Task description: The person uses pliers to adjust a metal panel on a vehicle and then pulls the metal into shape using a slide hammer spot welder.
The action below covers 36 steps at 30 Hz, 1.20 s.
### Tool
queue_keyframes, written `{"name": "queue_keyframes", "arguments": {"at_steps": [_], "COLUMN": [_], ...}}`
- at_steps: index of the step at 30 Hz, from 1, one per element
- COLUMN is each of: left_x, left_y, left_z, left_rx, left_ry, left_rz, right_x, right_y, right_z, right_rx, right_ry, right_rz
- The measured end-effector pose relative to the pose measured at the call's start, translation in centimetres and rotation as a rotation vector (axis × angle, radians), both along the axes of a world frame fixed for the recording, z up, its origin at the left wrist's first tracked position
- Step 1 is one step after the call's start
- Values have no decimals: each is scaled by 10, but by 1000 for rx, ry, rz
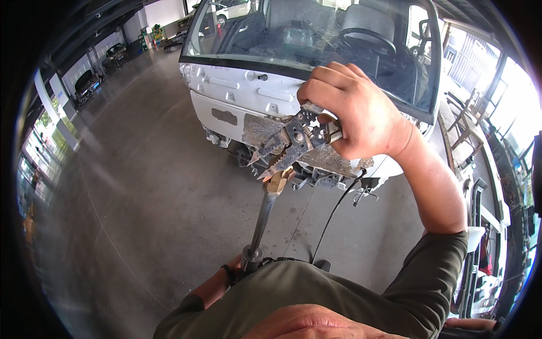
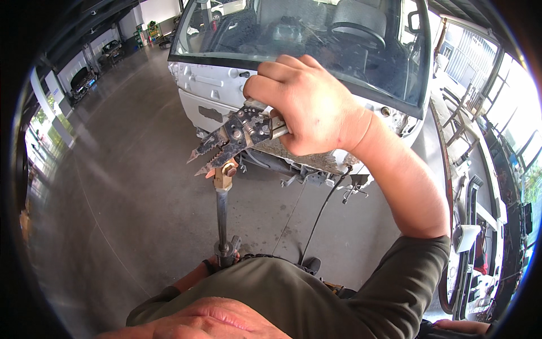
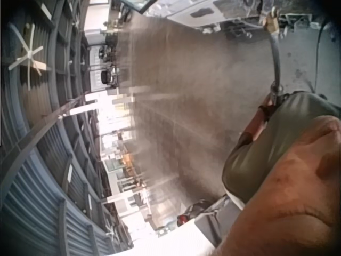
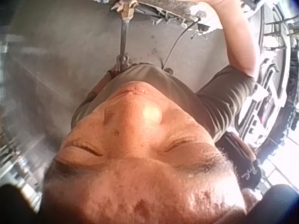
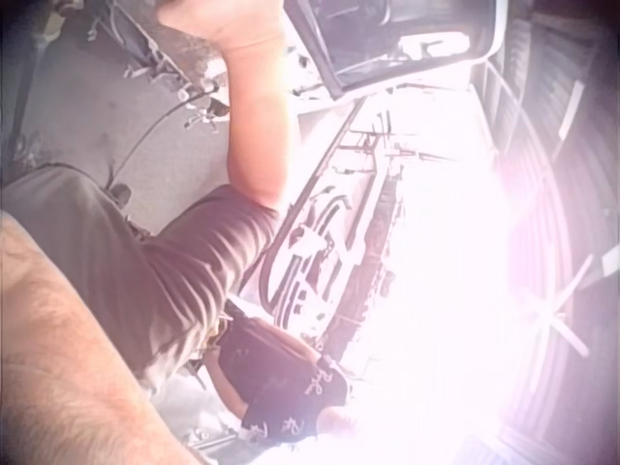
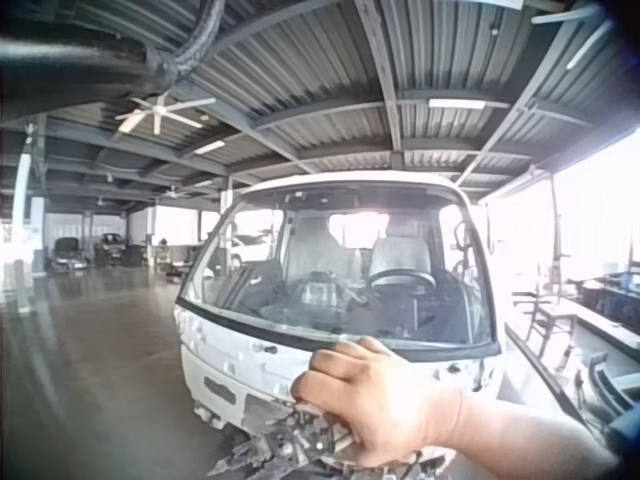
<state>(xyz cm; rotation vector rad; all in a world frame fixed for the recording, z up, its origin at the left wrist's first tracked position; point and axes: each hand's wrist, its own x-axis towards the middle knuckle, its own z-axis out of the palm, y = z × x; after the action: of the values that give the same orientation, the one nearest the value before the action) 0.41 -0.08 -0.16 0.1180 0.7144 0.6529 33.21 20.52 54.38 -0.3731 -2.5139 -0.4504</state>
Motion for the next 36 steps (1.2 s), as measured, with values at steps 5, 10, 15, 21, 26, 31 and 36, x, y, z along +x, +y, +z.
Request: {"name": "queue_keyframes", "arguments": {"at_steps": [5, 10, 15, 21, 26, 31, 36], "left_x": [2, 5, -1, 4, -2, 10, 20], "left_y": [1, -4, 0, 9, 10, 13, 18], "left_z": [-1, -2, -27, -27, -22, -20, -14], "left_rx": [-5, 127, 242, -61, 83, 16, 23], "left_ry": [57, 138, 180, -65, 234, 133, 112], "left_rz": [17, -52, -68, -24, -38, -35, -30], "right_x": [1, -5, -12, -18, -26, -32, -45], "right_y": [8, 16, 25, 29, 33, 27, 19], "right_z": [23, 30, 19, 16, -2, -8, -1], "right_rx": [178, 76, -75, -239, -477, -579, -719], "right_ry": [-124, -220, -189, -208, -179, -226, -309], "right_rz": [69, 137, 260, 329, 356, 359, 100]}}
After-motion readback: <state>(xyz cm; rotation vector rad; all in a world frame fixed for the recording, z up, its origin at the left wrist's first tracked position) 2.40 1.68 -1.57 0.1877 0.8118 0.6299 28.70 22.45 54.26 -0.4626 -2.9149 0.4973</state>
